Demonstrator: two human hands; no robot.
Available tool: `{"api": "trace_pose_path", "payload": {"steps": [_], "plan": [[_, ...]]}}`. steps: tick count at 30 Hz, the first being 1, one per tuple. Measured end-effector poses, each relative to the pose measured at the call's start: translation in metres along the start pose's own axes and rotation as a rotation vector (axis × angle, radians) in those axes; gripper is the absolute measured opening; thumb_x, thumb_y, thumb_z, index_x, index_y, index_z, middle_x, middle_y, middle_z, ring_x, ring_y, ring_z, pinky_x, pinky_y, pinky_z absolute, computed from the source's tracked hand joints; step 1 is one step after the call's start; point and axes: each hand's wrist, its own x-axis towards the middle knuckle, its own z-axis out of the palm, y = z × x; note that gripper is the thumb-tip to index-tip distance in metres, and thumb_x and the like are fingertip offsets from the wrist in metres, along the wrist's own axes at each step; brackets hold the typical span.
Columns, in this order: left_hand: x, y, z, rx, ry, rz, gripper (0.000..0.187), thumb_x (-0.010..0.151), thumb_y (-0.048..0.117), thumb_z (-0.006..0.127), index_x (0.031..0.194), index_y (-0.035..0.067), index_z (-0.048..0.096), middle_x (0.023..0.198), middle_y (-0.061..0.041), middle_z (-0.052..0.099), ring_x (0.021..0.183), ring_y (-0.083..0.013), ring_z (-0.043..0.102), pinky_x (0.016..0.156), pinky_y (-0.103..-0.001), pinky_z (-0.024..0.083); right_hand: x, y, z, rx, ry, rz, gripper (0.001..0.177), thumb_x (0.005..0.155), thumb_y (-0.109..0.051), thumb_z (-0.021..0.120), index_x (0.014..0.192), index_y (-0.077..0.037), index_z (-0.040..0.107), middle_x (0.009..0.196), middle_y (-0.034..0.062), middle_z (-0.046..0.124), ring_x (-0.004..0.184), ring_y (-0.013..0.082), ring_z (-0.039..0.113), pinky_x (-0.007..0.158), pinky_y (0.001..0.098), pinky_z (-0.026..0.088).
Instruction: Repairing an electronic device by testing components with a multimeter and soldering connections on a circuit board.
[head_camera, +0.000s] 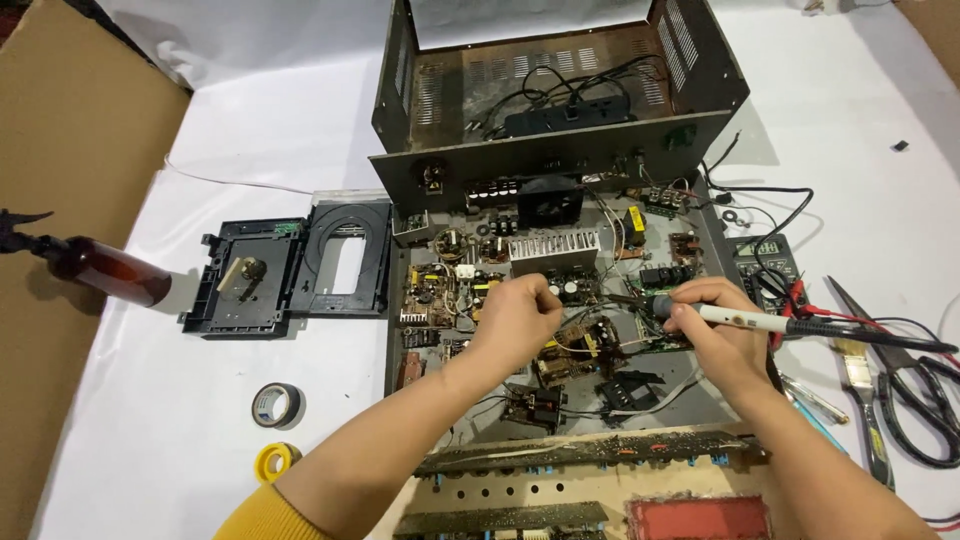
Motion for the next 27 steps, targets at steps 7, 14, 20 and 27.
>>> {"api": "trace_pose_path", "payload": {"steps": [7, 14, 20, 27], "plan": [[-0.006, 0.003, 0.006, 0.053, 0.050, -0.009, 0.004, 0.089, 0.000, 0.067, 0.088, -0.001, 0.071, 0.086, -0.019, 0.074, 0.081, -0.0321, 0.074, 0.064, -0.039, 0.061, 0.000, -0.001, 0.002, -0.019, -0.003, -0.026, 0.003, 0.091, 0.002, 0.073, 0.091, 0.005, 0.072, 0.096, 0.0198, 0.073, 0.092, 0.0305, 0.072, 0.082, 0.0408, 0.057], [-0.004, -0.003, 0.008, -0.052, 0.070, -0.042, 0.006, 0.090, 0.003, 0.070, 0.094, 0.000, 0.073, 0.092, -0.018, 0.076, 0.090, -0.0318, 0.075, 0.067, -0.040, 0.062, -0.001, 0.008, -0.002, -0.045, 0.021, -0.048, 0.004, 0.091, 0.001, 0.073, 0.092, 0.004, 0.072, 0.098, 0.0196, 0.073, 0.092, 0.0322, 0.072, 0.082, 0.0421, 0.056], [-0.007, -0.001, 0.008, -0.024, 0.038, -0.020, 0.005, 0.092, 0.002, 0.068, 0.093, -0.001, 0.071, 0.093, -0.020, 0.075, 0.092, -0.0337, 0.074, 0.065, -0.041, 0.064, -0.002, 0.003, 0.001, 0.002, 0.024, -0.035, 0.003, 0.093, 0.004, 0.071, 0.090, 0.004, 0.071, 0.095, 0.0196, 0.072, 0.084, 0.0288, 0.072, 0.076, 0.0408, 0.057], [-0.003, -0.012, 0.012, 0.002, 0.053, -0.016, 0.004, 0.091, 0.003, 0.069, 0.090, 0.000, 0.072, 0.092, -0.018, 0.075, 0.088, -0.0323, 0.075, 0.063, -0.039, 0.064, -0.002, 0.002, 0.002, -0.032, 0.019, -0.034, 0.002, 0.090, 0.003, 0.073, 0.089, 0.004, 0.071, 0.095, 0.0197, 0.073, 0.089, 0.0312, 0.073, 0.078, 0.0416, 0.057]]}}
